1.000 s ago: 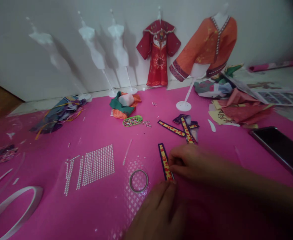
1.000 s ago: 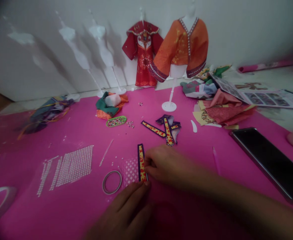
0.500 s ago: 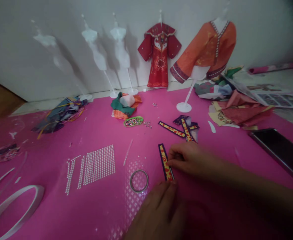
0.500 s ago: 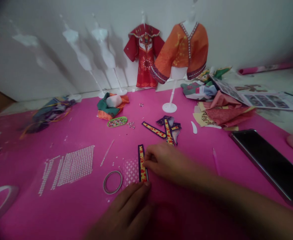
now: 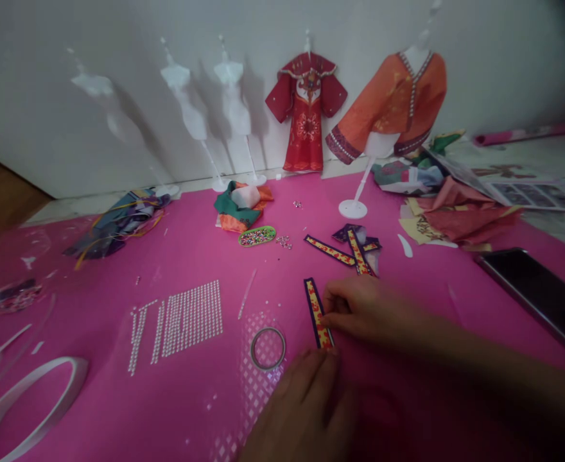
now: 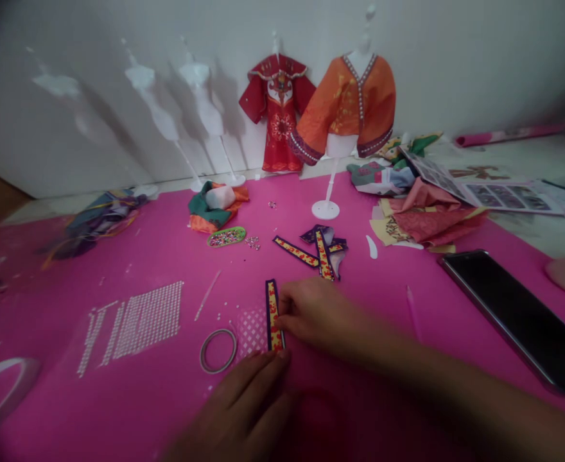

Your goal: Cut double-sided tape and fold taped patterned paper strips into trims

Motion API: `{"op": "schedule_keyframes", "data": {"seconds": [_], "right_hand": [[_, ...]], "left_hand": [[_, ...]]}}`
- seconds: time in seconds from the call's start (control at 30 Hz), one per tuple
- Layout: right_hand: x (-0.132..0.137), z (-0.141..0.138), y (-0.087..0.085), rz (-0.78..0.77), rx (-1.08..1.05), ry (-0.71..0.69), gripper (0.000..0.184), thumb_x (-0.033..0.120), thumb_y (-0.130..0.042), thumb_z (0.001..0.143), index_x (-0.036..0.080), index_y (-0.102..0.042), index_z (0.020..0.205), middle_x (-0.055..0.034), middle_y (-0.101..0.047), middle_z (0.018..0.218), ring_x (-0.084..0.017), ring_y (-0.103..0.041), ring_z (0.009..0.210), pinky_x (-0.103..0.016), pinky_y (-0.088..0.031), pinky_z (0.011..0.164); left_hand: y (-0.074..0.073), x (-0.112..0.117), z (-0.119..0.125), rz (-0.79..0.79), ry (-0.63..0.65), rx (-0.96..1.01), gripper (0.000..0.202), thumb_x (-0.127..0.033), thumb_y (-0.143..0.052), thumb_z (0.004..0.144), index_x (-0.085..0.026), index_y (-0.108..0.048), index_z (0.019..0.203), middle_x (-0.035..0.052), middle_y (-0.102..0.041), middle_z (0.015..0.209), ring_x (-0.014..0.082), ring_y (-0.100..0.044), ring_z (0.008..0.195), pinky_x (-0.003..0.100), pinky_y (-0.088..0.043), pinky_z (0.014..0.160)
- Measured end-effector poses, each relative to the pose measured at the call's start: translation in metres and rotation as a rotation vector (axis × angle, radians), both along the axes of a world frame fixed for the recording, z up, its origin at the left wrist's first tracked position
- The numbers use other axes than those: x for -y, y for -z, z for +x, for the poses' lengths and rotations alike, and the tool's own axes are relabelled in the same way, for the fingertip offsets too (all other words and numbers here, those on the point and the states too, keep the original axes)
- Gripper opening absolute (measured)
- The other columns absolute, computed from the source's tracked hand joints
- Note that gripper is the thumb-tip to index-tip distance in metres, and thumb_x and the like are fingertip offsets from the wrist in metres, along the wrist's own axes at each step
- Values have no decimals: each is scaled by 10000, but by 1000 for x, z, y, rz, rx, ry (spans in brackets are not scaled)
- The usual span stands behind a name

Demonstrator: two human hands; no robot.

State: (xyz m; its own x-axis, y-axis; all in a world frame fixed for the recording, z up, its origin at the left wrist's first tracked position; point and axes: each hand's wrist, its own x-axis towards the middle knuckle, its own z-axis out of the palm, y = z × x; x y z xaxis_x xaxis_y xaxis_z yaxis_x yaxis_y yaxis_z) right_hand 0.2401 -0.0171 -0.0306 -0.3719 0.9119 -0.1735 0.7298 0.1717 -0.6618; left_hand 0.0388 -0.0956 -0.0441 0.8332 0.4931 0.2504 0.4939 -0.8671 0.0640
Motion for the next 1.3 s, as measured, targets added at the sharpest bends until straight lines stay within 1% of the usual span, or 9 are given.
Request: {"op": "schedule_keyframes", "data": {"seconds": [0.13,0.23,0.33,0.47,0.73,0.9,1.07,1.2,1.3], "right_hand": [[-2,0,1,38,-8,10,95,190,-653,808,187,-591,736,48,-558,611,-90,-448,532,-213,-277,486],[-1,3,-4,20,-34,-36,79,200,-656,806,195,-596,756,59,-579,631,-86,-479,547,-201,-303,490],[1,6,-9,-13,-39,-76,110,226,-723,735,207,-618,758,72,-591,623,-86,-500,536,-194,-303,466],[2,5,-7,-8,-20,-57,177,209,-778,653,205,-625,740,73,-583,611,-92,-498,541,-201,-284,470],[-1,1,-1,-6,-6,22,137,220,-739,719,188,-613,760,51,-576,622,-103,-491,554,-209,-297,508],[-3,-1,2,48,-9,58,110,200,-713,750,184,-605,757,35,-604,659,-111,-508,588,-213,-306,528],[-5,-2,4,96,-25,42,80,207,-679,788,178,-607,770,39,-589,644,-109,-493,571,-220,-296,529],[-3,-1,1,137,-46,6,69,195,-606,847,174,-627,784,39,-576,632,-108,-486,567,-222,-289,534],[-1,0,0,157,-68,-32,56,188,-610,841,180,-658,814,41,-593,648,-107,-494,576,-215,-303,547]], "left_hand": [[1,-2,-1,-54,11,32,223,-268,-484,974,-165,-634,1102,153,-656,1261,292,-639,1098,399,-563,890],[-1,-3,-1,-78,25,44,216,-260,-514,965,-152,-632,1109,167,-650,1264,294,-633,1107,412,-545,919],[-2,-4,-2,-70,24,37,244,-304,-537,956,-146,-625,1119,172,-653,1257,303,-632,1111,425,-538,928],[-3,-4,-2,-34,20,4,257,-294,-490,971,-152,-609,1149,140,-668,1245,280,-637,1106,410,-539,936],[-5,-5,0,-70,18,8,252,-296,-469,982,-159,-614,1136,132,-663,1255,290,-633,1125,447,-530,956],[-10,-7,-1,-132,16,30,263,-310,-544,946,-145,-611,1140,137,-660,1258,292,-622,1139,471,-506,996],[-17,-7,-4,-277,1,118,422,-422,-642,877,-134,-588,1181,142,-633,1301,312,-593,1182,540,-468,1036],[-20,-7,-5,-345,-36,174,361,-276,-640,878,-151,-571,1210,127,-630,1289,276,-571,1215,554,-415,1086],[-22,-8,-5,-342,-17,170,330,-227,-610,884,-151,-576,1203,138,-632,1267,269,-582,1202,584,-393,1089]]}}
